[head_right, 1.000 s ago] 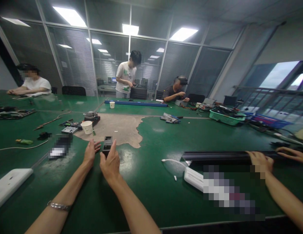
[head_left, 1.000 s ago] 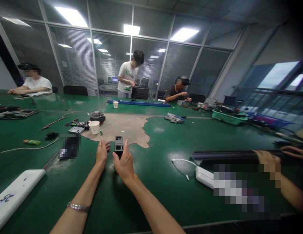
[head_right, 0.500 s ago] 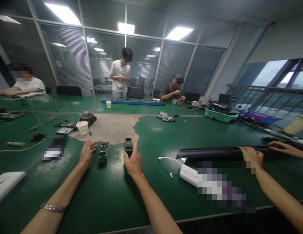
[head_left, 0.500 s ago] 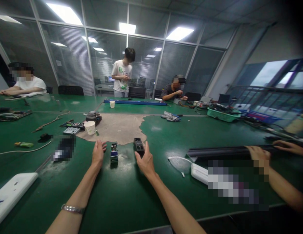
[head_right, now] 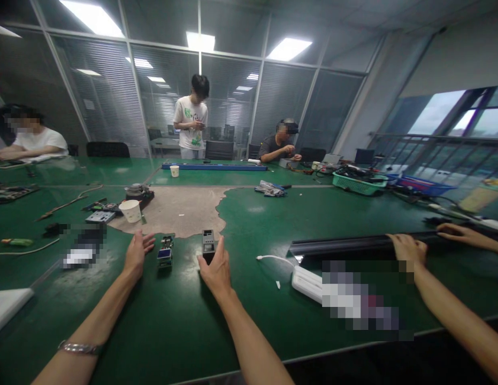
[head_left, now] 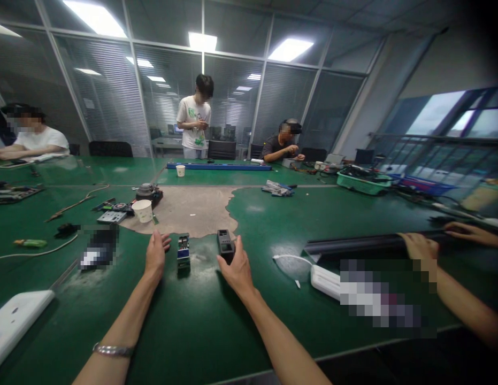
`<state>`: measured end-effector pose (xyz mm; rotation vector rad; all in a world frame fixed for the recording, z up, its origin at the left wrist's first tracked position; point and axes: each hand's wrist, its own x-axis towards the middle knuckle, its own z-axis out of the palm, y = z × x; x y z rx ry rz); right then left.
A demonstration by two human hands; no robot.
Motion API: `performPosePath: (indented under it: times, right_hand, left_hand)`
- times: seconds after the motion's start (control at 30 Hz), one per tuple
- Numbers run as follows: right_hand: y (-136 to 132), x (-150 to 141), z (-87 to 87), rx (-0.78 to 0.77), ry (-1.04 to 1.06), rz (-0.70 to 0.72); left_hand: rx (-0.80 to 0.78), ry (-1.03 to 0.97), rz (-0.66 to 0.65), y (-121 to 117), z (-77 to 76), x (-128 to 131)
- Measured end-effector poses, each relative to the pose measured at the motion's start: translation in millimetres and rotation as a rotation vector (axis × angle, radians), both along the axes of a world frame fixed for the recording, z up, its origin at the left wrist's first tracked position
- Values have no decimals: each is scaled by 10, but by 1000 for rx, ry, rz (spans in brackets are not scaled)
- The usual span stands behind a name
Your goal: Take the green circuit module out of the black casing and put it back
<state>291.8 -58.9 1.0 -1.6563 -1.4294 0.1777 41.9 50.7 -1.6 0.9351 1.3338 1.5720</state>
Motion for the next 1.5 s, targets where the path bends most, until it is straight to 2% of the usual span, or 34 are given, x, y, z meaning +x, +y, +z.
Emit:
performPosePath:
  times: [0.2, 0.33, 0.5, 0.6, 0.8, 1.13, 1.27, 1.5]
  right_hand:
    - [28, 18, 16, 11, 55, 80]
    - [3, -53, 183, 8, 130, 118]
    - [-29, -392, 501, 96, 244, 228]
    - [-7, -660, 572, 111, 293, 276]
    - [60, -1033, 523, 104, 231, 269]
    - [60, -1257, 565, -36, 1, 156]
    - [60, -1292, 461, -70, -41, 145]
    - [-40, -1268, 155, -58, -87, 190]
  left_hand:
    - [8, -11, -7, 4, -6, -2]
    - [11, -14, 1, 16, -18, 8]
    - [24, -8, -6, 18, -34, 5]
    - [28, 0, -15, 5, -26, 4]
    - [41, -2, -34, -3, -4, 9]
    - [40, -21, -26, 14, -32, -2]
    - [39, -26, -21, -9, -13, 10]
    - [36, -34, -18, -18, -2, 19]
